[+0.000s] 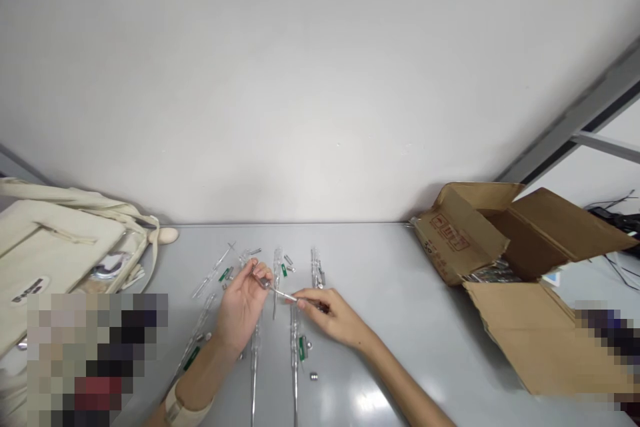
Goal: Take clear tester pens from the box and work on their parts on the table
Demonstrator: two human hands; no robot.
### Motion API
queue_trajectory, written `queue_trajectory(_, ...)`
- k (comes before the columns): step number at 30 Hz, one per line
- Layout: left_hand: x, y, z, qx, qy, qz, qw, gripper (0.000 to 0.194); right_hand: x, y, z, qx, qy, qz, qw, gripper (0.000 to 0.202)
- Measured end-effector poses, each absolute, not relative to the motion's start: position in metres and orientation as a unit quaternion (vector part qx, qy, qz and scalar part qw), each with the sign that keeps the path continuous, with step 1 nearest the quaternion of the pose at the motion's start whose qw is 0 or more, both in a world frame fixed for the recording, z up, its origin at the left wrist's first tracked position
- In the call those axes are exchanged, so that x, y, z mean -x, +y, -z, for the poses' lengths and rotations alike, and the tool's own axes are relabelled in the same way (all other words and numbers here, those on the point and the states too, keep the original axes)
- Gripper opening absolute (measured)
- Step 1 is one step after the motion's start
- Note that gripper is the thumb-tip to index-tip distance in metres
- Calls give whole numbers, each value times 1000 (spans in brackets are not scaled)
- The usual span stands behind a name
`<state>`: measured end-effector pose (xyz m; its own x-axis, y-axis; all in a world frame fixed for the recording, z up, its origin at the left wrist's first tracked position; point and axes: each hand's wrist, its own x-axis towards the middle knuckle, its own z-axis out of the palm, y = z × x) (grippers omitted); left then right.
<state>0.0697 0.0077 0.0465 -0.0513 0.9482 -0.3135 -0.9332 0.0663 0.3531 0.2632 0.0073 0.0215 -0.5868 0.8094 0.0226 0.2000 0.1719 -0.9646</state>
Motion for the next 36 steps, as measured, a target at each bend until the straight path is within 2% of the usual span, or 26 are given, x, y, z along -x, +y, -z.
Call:
queue_trajectory(8,-72,9,-47,-33,248,-694,675,14,-265,9,-21,366,-688,-569,265,42)
queue_trajectory(32,-72,11,-40,-43,248,-692,677,16,-263,7,-22,372,-678,-576,265,45)
queue_trajectory(36,-72,11,-39,-63,252,-706,659,12,-262,5,-23,376,-668,-584,266,48)
